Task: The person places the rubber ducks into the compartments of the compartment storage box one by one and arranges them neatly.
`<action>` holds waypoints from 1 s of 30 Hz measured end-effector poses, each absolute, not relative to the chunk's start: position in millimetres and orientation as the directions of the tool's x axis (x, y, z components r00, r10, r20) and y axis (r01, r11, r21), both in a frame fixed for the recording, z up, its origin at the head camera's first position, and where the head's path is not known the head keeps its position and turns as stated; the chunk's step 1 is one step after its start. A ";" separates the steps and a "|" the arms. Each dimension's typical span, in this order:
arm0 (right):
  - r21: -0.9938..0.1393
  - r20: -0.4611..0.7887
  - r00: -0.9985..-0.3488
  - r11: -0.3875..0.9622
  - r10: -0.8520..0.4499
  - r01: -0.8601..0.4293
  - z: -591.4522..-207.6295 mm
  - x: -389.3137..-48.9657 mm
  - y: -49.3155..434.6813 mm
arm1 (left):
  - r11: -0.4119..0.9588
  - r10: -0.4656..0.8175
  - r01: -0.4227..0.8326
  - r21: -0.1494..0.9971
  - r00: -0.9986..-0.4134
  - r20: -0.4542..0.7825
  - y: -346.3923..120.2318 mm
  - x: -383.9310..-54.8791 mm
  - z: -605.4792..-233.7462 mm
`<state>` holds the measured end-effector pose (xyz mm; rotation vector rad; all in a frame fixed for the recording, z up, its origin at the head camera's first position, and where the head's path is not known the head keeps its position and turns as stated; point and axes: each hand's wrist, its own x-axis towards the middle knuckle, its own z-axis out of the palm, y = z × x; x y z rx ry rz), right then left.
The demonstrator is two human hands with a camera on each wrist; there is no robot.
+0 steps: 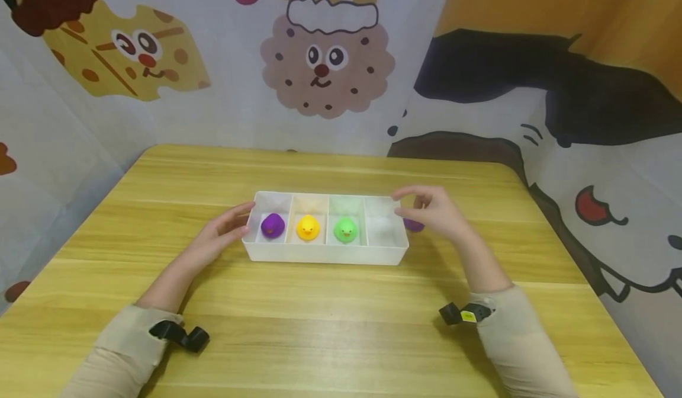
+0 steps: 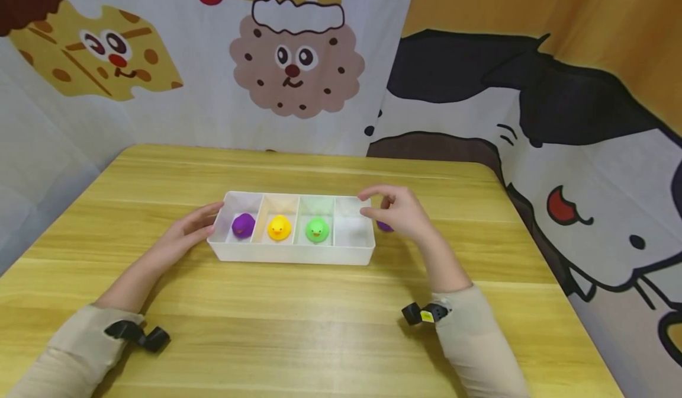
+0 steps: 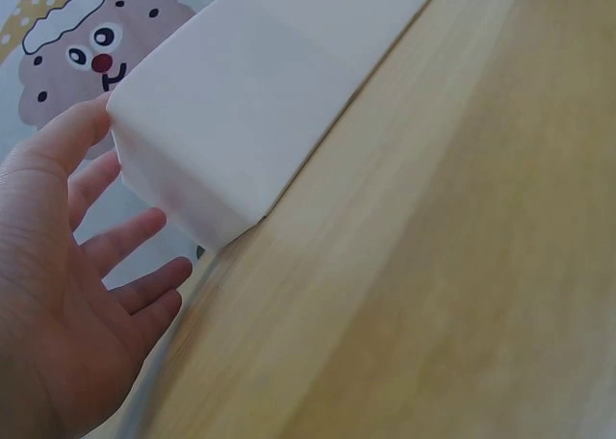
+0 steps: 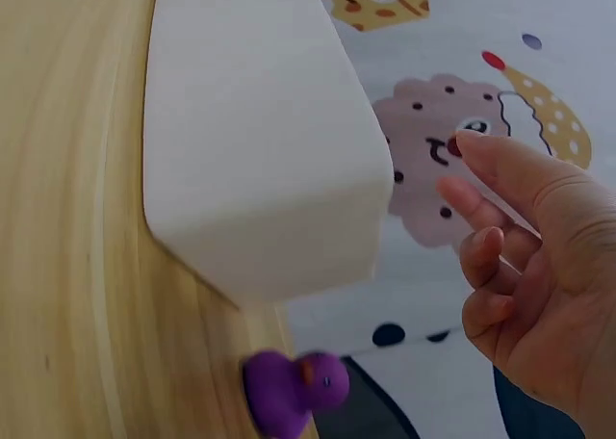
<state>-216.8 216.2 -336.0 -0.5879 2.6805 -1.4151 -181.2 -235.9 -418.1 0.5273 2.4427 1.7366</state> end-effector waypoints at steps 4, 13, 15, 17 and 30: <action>-0.792 0.155 -0.932 0.522 -0.328 -0.316 -337.1 -216.1 229.1 | 0.285 0.336 0.226 0.931 -0.934 0.124 -236.0 -181.4 -418.8; -0.781 0.178 -0.937 0.537 -0.301 -0.320 -347.5 -220.5 254.8 | 0.285 0.333 0.226 0.931 -0.935 0.125 -235.9 -181.8 -419.8; -0.775 0.172 -0.940 0.548 -0.296 -0.315 -350.8 -222.5 259.3 | 0.287 0.334 0.229 0.930 -0.934 0.127 -235.4 -181.6 -419.7; -0.771 0.159 -0.945 0.562 -0.287 -0.300 -354.1 -224.4 262.9 | 0.288 0.335 0.234 0.929 -0.933 0.131 -235.3 -181.5 -419.7; -0.778 0.017 -0.967 0.604 -0.255 -0.173 -372.8 -234.2 274.2 | 0.273 0.339 0.221 0.936 -0.933 0.121 -236.1 -181.9 -419.0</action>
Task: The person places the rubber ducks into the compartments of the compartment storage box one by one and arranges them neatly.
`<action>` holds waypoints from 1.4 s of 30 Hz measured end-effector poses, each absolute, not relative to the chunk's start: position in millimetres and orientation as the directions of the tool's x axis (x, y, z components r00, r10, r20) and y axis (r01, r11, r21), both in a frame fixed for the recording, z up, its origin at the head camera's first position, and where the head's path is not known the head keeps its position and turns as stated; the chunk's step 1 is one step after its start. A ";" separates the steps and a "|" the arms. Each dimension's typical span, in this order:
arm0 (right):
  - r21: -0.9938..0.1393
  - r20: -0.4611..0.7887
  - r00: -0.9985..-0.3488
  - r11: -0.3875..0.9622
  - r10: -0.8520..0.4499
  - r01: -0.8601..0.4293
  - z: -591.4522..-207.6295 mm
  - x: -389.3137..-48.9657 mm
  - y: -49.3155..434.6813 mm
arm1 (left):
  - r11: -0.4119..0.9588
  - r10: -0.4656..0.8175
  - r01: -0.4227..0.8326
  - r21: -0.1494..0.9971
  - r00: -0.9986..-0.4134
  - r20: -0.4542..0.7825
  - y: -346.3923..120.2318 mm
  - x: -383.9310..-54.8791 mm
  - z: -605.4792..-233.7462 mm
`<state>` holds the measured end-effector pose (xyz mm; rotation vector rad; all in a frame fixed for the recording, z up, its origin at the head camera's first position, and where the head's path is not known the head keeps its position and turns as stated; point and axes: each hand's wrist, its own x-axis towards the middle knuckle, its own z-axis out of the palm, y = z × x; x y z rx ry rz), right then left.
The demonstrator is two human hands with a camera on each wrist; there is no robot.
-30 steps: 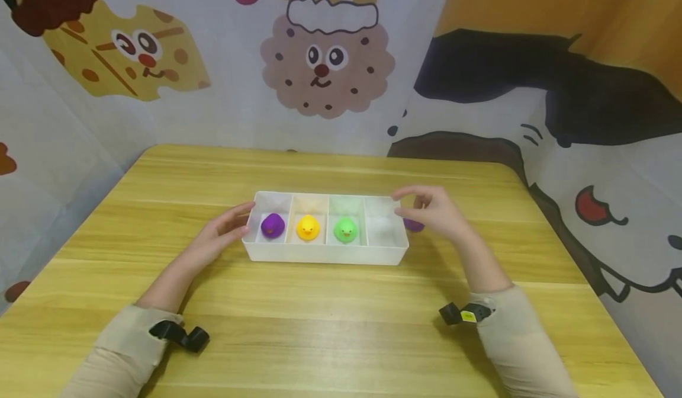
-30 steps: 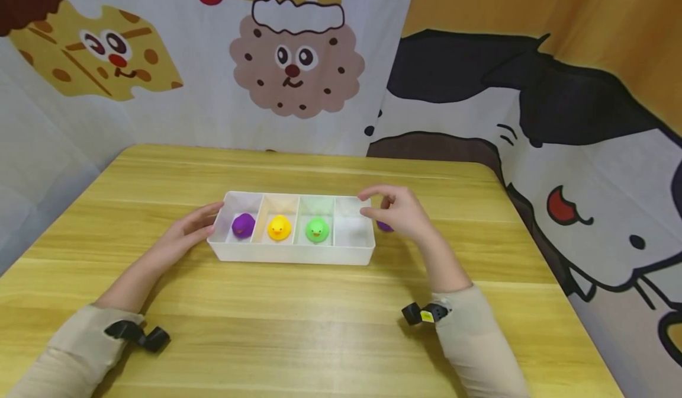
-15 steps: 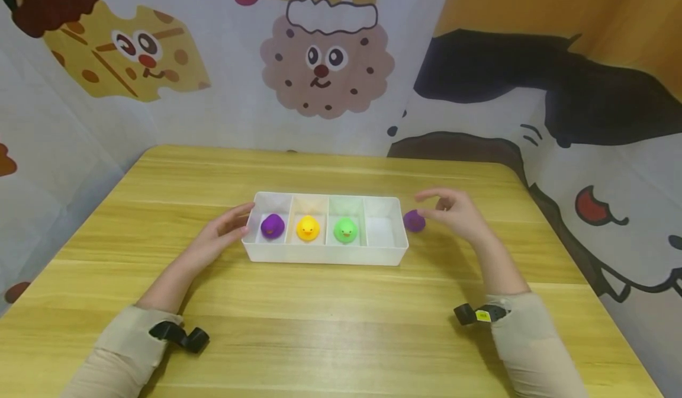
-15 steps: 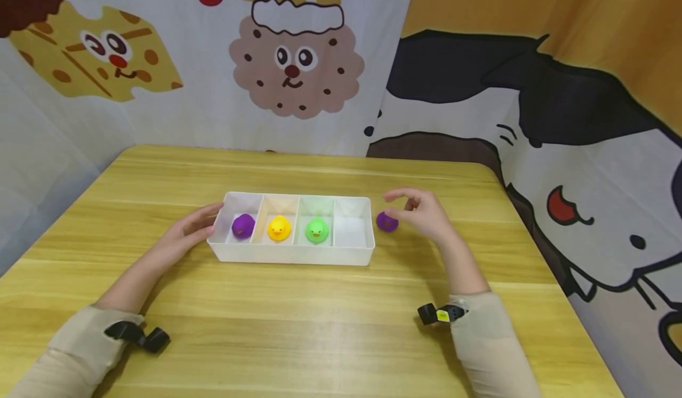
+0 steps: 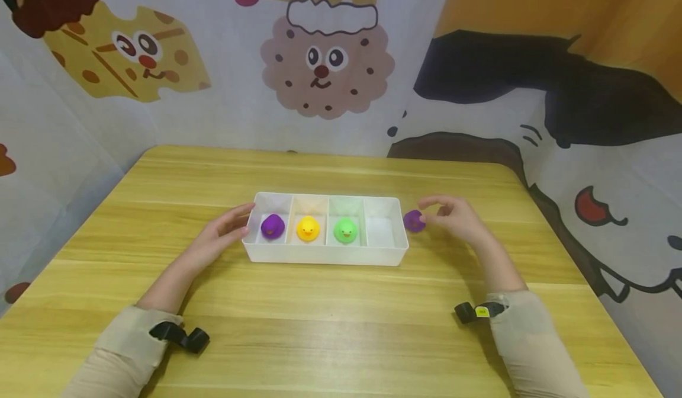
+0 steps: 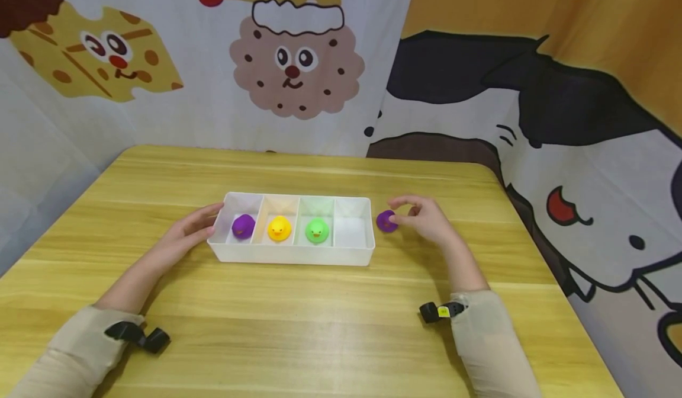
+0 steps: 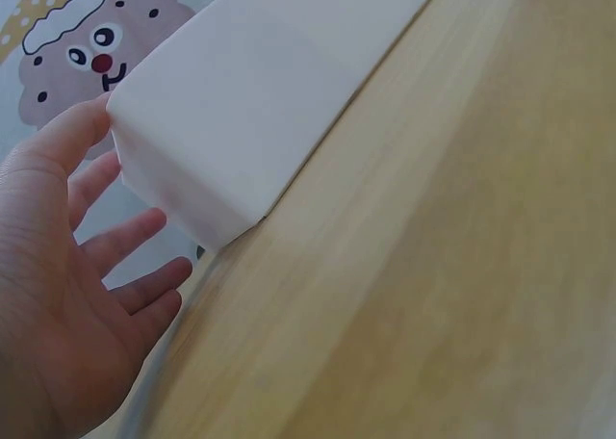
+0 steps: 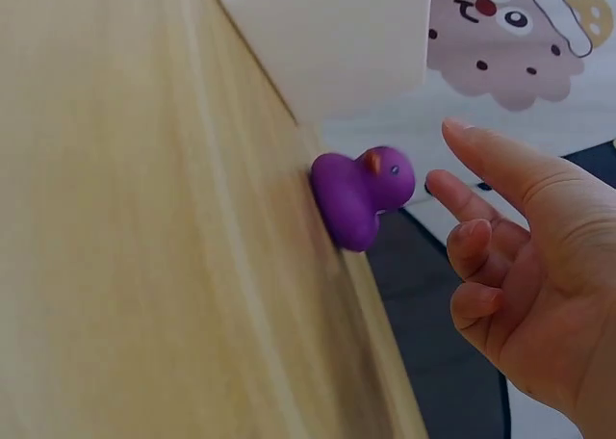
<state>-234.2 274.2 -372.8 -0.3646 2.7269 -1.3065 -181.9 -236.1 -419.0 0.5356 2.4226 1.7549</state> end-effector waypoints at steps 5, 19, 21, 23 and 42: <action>-0.779 0.024 -0.961 0.597 -0.276 -0.190 -381.9 -238.4 277.7 | 0.268 0.336 0.217 0.939 -0.934 0.120 -236.4 -181.7 -419.3; -0.787 0.013 -0.954 0.586 -0.300 -0.194 -375.1 -229.7 268.3 | 0.258 0.341 0.227 0.939 -0.931 0.132 -236.8 -182.3 -419.5; -0.782 0.009 -0.954 0.593 -0.298 -0.192 -371.6 -227.1 265.2 | 0.257 0.341 0.227 0.939 -0.931 0.131 -236.7 -182.1 -419.2; -0.783 0.019 -0.955 0.589 -0.296 -0.199 -380.0 -232.3 269.1 | 0.258 0.341 0.227 0.939 -0.931 0.131 -236.5 -181.9 -418.8; -0.803 0.078 -0.974 0.565 -0.213 -0.189 -379.6 -235.1 279.3 | 0.261 0.343 0.236 0.936 -0.929 0.139 -236.3 -181.9 -418.7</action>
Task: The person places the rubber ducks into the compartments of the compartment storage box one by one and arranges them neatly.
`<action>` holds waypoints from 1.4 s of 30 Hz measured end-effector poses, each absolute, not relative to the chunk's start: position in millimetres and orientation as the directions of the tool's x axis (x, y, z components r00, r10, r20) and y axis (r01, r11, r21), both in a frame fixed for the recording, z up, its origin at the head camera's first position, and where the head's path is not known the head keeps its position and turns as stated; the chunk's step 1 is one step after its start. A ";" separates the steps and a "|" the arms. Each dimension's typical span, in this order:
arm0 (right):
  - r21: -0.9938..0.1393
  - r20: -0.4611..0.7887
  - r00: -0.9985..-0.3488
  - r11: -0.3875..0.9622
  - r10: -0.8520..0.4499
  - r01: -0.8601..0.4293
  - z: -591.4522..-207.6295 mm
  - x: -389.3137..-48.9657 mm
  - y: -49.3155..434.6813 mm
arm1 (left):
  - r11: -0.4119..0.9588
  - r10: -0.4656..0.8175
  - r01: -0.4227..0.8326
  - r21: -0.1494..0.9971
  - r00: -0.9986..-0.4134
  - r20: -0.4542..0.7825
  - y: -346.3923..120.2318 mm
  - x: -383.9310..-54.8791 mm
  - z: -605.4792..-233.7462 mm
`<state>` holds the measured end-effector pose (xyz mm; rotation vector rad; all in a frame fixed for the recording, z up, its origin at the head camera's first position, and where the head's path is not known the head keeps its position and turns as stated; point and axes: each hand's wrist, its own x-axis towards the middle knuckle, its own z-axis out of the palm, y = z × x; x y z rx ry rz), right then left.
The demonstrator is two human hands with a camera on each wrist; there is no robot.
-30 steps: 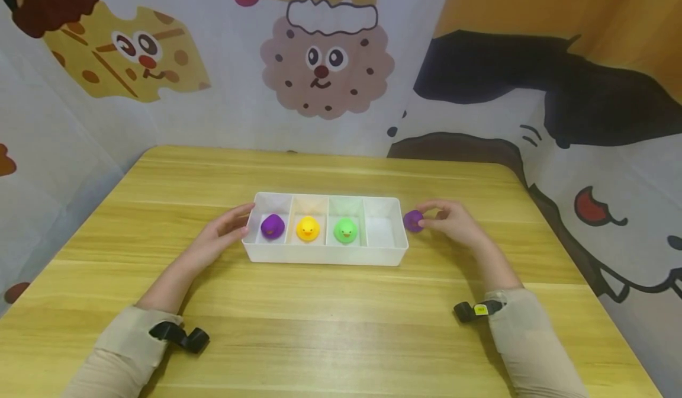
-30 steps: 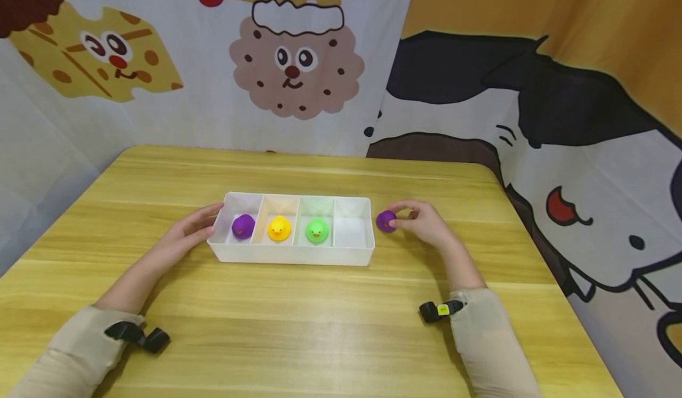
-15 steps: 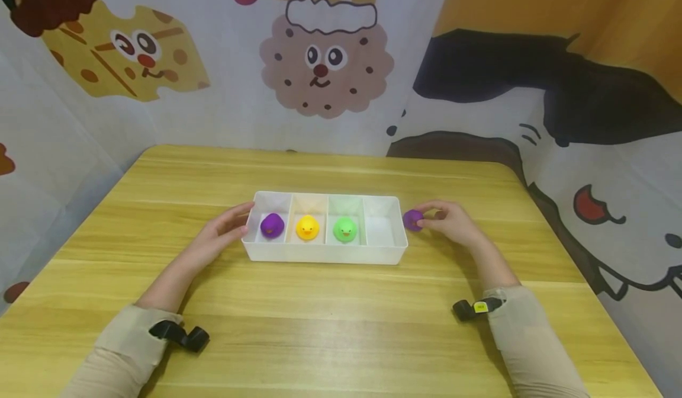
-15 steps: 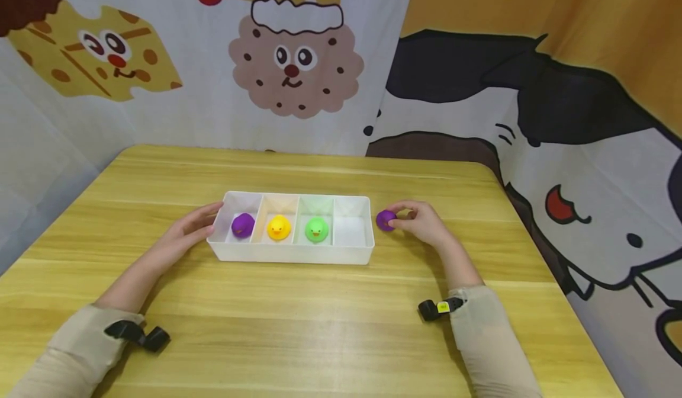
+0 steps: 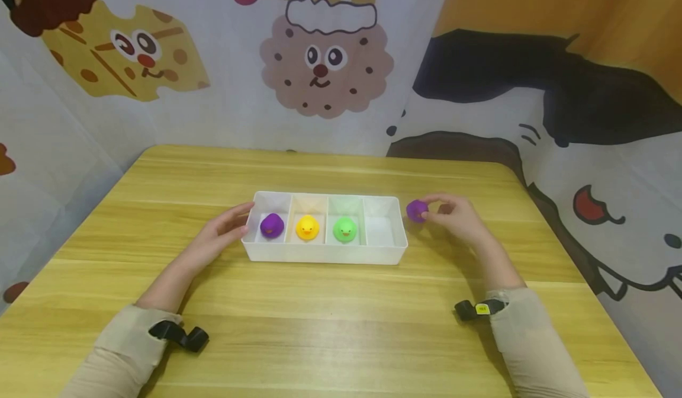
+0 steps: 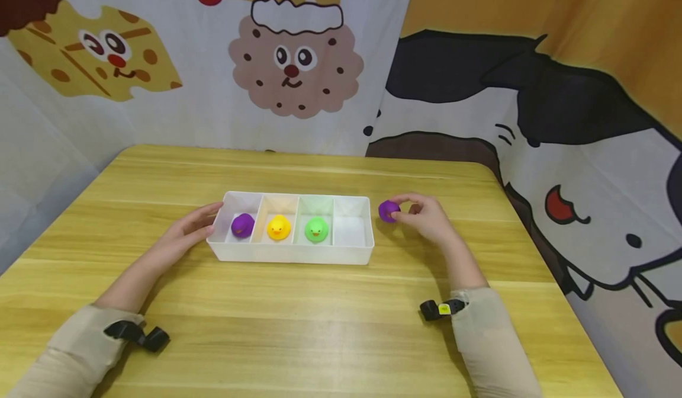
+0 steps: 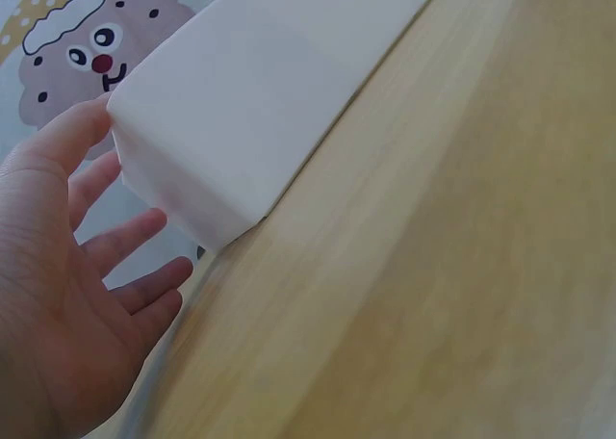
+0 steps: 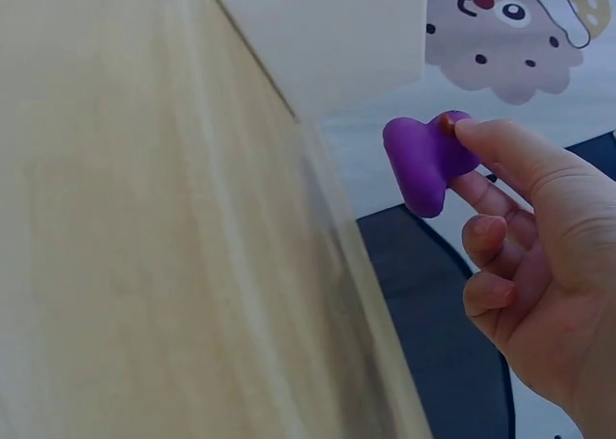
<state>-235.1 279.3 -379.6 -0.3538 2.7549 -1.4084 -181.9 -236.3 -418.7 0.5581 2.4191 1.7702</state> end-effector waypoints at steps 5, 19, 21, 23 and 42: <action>-0.796 0.117 -0.969 0.563 -0.218 -0.223 -370.0 -231.7 276.2 | 0.276 0.342 0.234 0.932 -0.930 0.133 -237.0 -181.4 -418.3; -0.804 0.194 -0.942 0.506 -0.274 -0.313 -342.9 -214.0 254.6 | 0.284 0.342 0.236 0.929 -0.930 0.132 -237.0 -182.1 -418.1; -0.805 0.209 -0.933 0.490 -0.292 -0.334 -342.4 -212.6 252.4 | 0.285 0.343 0.238 0.929 -0.930 0.133 -236.8 -182.3 -418.3; -0.803 0.232 -0.920 0.473 -0.315 -0.364 -341.8 -211.3 249.9 | 0.289 0.343 0.238 0.927 -0.930 0.132 -236.5 -182.3 -418.1; -0.774 0.166 -0.866 0.481 -0.472 -0.411 -318.3 -194.5 208.0 | 0.276 0.335 0.224 0.934 -0.934 0.125 -236.7 -181.8 -419.3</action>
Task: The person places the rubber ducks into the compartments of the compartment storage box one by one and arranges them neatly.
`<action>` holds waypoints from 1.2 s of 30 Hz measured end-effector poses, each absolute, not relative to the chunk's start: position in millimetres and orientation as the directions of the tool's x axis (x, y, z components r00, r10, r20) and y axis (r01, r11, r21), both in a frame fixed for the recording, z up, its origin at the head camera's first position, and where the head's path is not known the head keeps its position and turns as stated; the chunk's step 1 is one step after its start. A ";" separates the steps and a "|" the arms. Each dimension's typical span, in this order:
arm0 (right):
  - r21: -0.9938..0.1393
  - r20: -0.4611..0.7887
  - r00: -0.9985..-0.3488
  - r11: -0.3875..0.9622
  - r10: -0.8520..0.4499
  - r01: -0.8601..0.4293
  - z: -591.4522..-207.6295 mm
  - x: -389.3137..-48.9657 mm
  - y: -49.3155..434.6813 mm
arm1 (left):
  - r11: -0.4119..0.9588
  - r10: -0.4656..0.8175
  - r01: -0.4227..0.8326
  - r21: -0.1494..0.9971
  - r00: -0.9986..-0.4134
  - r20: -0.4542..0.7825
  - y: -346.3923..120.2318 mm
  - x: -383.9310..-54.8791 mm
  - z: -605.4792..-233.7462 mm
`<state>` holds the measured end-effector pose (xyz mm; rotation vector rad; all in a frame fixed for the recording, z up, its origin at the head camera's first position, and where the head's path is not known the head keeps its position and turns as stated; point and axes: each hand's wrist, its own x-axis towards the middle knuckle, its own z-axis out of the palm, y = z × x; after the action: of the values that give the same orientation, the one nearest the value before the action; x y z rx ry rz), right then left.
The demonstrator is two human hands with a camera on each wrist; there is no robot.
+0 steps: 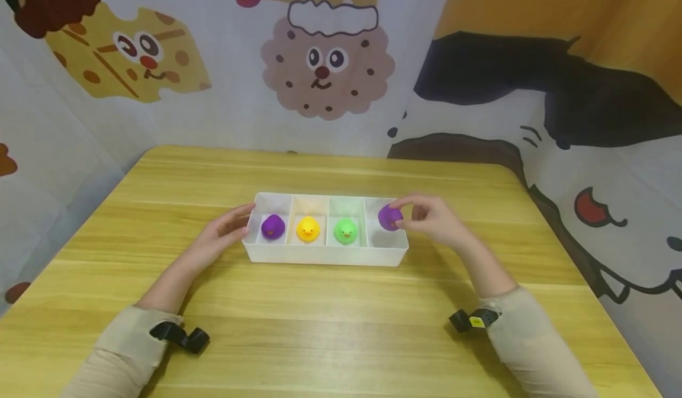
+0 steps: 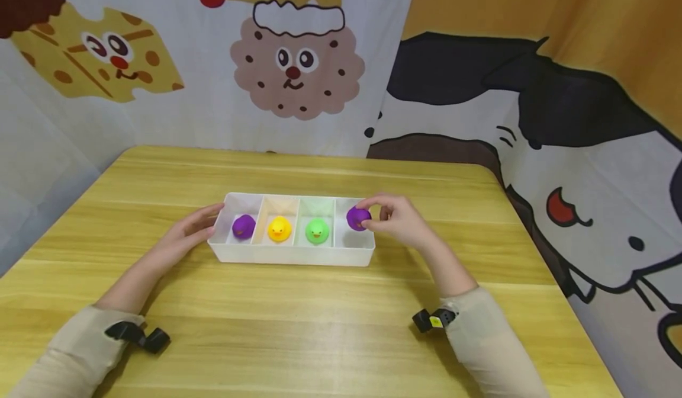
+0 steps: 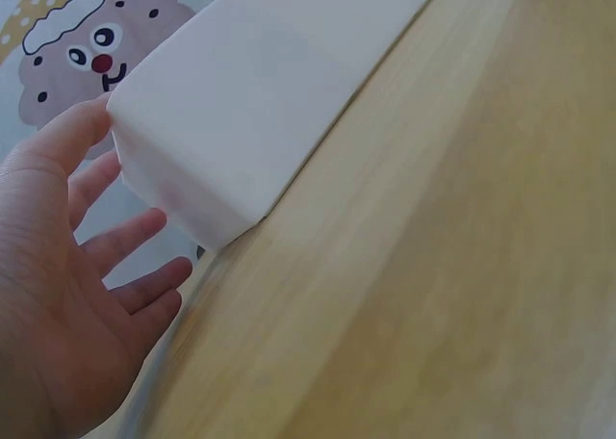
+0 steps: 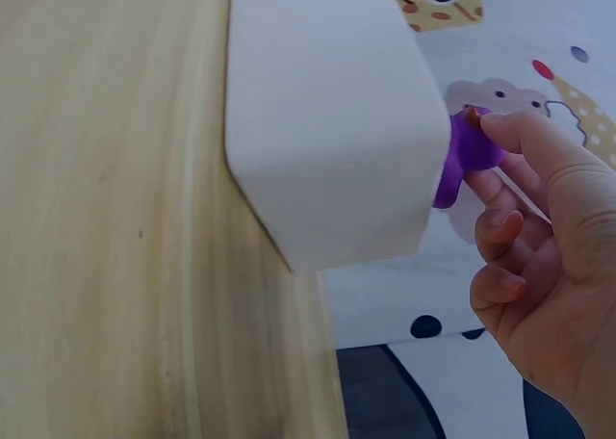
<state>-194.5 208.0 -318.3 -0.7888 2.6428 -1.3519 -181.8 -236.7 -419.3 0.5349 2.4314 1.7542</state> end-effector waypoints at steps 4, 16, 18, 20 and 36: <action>-0.778 0.141 -0.860 0.483 -0.490 -0.403 -322.5 -198.9 207.2 | 0.280 0.336 0.227 0.933 -0.933 0.126 -236.2 -181.9 -419.3; -0.737 0.046 -0.850 0.556 -0.524 -0.383 -345.7 -220.7 209.5 | 0.283 0.337 0.230 0.931 -0.933 0.128 -235.4 -180.9 -417.5; -0.724 0.040 -0.852 0.572 -0.523 -0.385 -355.7 -228.6 212.3 | 0.283 0.337 0.230 0.931 -0.933 0.128 -235.4 -181.1 -417.6; -0.714 0.035 -0.852 0.583 -0.522 -0.387 -362.1 -233.8 213.5 | 0.286 0.336 0.229 0.930 -0.933 0.126 -235.5 -181.2 -417.6; -0.687 -0.073 -0.837 0.636 -0.542 -0.352 -360.1 -241.5 203.5 | 0.288 0.336 0.241 0.927 -0.932 0.138 -234.8 -181.1 -418.5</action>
<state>-241.5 203.5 -360.1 -0.7236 2.5867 -0.9999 -181.1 -234.8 -418.5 0.5510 2.4532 1.7416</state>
